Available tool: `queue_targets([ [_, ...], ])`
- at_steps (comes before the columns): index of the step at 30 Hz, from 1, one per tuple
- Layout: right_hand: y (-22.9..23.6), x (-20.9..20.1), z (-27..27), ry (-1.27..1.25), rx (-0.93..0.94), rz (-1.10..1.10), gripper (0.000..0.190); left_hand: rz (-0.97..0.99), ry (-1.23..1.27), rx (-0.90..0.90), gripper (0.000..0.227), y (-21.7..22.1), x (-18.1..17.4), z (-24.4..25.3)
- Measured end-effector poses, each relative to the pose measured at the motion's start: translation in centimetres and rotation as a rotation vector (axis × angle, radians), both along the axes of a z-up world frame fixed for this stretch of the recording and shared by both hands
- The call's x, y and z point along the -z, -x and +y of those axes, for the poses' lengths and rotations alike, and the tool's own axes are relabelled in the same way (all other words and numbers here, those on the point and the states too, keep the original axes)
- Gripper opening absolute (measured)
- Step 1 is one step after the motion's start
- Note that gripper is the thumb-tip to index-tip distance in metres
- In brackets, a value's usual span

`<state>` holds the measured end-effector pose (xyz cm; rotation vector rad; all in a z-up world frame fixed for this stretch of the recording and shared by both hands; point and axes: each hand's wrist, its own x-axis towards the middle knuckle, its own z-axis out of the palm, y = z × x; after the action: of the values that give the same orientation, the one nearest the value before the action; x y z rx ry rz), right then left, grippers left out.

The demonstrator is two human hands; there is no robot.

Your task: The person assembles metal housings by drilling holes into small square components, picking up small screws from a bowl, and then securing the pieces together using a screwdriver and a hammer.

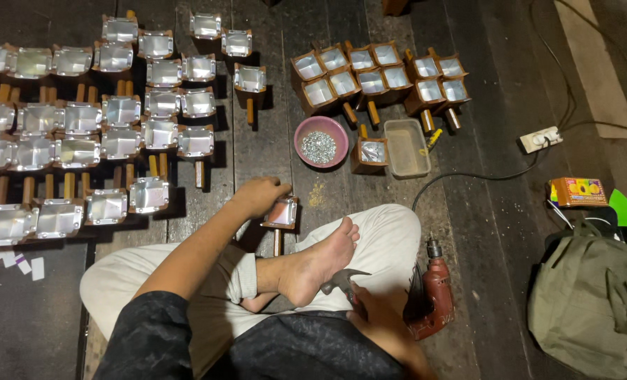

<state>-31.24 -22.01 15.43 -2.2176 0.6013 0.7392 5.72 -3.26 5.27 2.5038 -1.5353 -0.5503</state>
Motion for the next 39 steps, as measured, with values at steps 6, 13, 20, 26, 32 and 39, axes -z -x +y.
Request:
queue_targets([
  [6, -1.0, -1.5, 0.4, 0.04, -0.008, 0.042, 0.068, -0.157, -0.031, 0.094, 0.018, -1.0, 1.6, -1.0],
  [13, -0.5, -0.7, 0.2, 0.055, 0.019, 0.066, 0.066, -0.169, -0.156, 0.264, 0.024, -0.2, -3.0, -2.2],
  [20, -0.8, -1.6, 0.2, 0.173, -0.111, 0.11, 0.07, -0.176, -0.167, 0.395, 0.024, 0.2, -4.7, -2.7],
  [26, -3.8, -5.1, -3.0, 0.213, -0.011, 0.191, 0.051, -0.219, -0.086, 0.387, 0.027, 1.1, -0.8, -3.1],
  [32, -8.0, -2.5, -8.6, 0.307, 0.109, -0.196, 0.055, -0.108, 0.176, 0.093, 0.045, 3.9, -1.4, -1.2],
  [39, -14.6, 0.5, -11.7, 0.329, 0.195, -0.328, 0.047, 0.223, 0.192, -0.825, 0.061, 7.8, 0.1, 1.6],
])
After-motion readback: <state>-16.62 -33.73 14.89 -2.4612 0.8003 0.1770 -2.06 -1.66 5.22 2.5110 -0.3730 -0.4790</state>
